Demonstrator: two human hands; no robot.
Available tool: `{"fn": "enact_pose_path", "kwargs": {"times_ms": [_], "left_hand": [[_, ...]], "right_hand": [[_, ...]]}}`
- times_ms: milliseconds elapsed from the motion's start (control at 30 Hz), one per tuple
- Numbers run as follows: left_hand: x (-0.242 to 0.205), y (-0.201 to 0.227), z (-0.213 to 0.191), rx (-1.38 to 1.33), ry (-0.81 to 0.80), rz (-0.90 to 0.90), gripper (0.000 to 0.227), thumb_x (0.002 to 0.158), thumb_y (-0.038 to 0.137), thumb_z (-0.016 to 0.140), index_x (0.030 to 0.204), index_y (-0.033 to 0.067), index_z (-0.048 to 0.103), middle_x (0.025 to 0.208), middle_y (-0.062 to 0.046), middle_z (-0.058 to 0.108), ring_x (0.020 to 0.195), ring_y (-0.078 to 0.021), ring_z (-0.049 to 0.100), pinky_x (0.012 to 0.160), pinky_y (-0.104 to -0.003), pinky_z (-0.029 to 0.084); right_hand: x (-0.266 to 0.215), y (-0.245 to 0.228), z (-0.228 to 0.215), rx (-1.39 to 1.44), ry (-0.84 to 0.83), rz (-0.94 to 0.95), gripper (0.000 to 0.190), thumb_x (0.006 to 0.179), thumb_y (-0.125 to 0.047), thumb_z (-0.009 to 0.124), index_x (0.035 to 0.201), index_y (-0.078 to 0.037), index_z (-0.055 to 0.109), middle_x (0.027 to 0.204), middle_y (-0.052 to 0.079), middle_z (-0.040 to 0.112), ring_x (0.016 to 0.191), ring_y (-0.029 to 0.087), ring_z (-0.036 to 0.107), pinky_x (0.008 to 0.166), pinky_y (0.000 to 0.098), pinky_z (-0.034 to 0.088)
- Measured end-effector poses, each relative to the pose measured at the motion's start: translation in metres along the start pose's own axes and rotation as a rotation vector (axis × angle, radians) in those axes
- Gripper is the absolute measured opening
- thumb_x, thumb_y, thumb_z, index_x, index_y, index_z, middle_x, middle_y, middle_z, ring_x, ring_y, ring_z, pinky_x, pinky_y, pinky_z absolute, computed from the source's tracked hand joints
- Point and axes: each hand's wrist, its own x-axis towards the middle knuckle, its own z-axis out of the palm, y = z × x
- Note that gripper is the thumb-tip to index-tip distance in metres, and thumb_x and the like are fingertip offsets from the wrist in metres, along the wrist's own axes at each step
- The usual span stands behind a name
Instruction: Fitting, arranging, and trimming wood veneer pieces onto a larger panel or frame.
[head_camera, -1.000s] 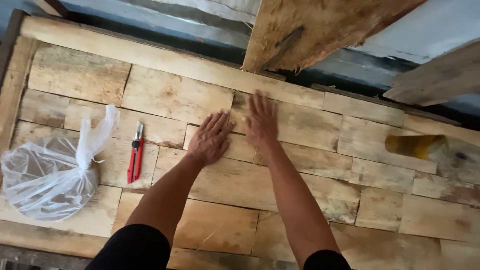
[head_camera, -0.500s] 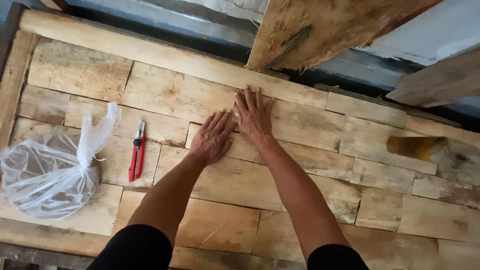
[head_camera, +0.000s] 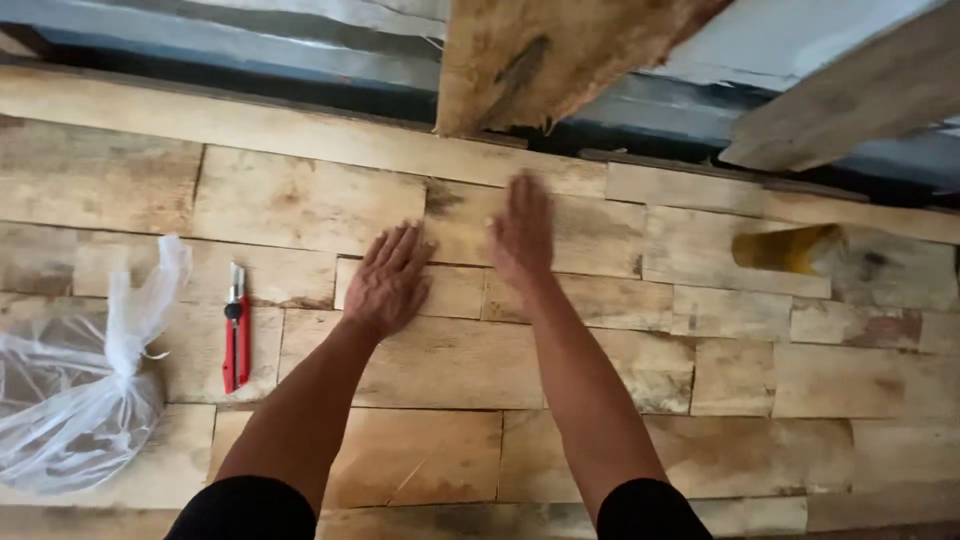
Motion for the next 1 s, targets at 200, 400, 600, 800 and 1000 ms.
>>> {"fn": "enact_pose_path", "kwargs": {"times_ms": [200, 400, 600, 800, 1000], "left_hand": [[0.002, 0.004, -0.002, 0.056, -0.042, -0.008, 0.06, 0.096, 0.032, 0.054, 0.151, 0.0122, 0.046, 0.164, -0.017, 0.033, 0.153, -0.0329, 0.026, 0.126, -0.047, 0.018], [0.001, 0.005, -0.001, 0.069, -0.035, -0.019, 0.055, 0.099, 0.034, 0.053, 0.151, 0.014, 0.046, 0.166, -0.015, 0.032, 0.155, -0.0303, 0.026, 0.127, -0.046, 0.018], [0.005, 0.007, -0.003, 0.126, -0.072, -0.04, 0.057, 0.097, 0.035, 0.051, 0.151, 0.0147, 0.046, 0.167, -0.013, 0.031, 0.156, -0.0288, 0.025, 0.128, -0.044, 0.017], [0.004, 0.008, -0.004, 0.141, -0.066, -0.032, 0.058, 0.1, 0.036, 0.048, 0.153, 0.0144, 0.044, 0.167, -0.012, 0.029, 0.156, -0.0266, 0.023, 0.128, -0.042, 0.016], [0.006, 0.01, -0.002, 0.18, -0.106, -0.065, 0.057, 0.1, 0.036, 0.048, 0.153, 0.0166, 0.041, 0.168, -0.01, 0.027, 0.156, -0.0246, 0.022, 0.128, -0.041, 0.015]], "right_hand": [[-0.009, 0.097, -0.006, -0.038, 0.122, 0.211, 0.077, 0.104, -0.042, 0.05, 0.158, 0.008, 0.028, 0.168, 0.026, 0.018, 0.155, 0.043, 0.014, 0.126, 0.0526, 0.009], [-0.031, 0.15, -0.036, -0.148, 0.057, 0.375, 0.074, 0.11, -0.048, 0.04, 0.164, -0.002, 0.016, 0.173, 0.02, 0.004, 0.16, 0.038, 0.006, 0.126, 0.0578, -0.002], [-0.083, 0.221, -0.107, -0.358, 0.352, 0.891, 0.118, 0.101, -0.076, 0.063, 0.17, -0.008, -0.005, 0.175, 0.026, -0.004, 0.161, 0.047, -0.004, 0.121, 0.0745, -0.004], [-0.105, 0.313, -0.123, 0.037, 0.608, 1.07, 0.146, 0.08, -0.061, 0.091, 0.161, -0.007, -0.018, 0.174, 0.02, 0.0, 0.159, 0.039, 0.015, 0.126, 0.0648, 0.015], [-0.105, 0.37, -0.084, 0.476, 0.884, 0.922, 0.143, 0.08, -0.033, 0.099, 0.162, -0.008, -0.016, 0.17, 0.026, 0.012, 0.152, 0.04, 0.038, 0.118, 0.0447, 0.042]]}}
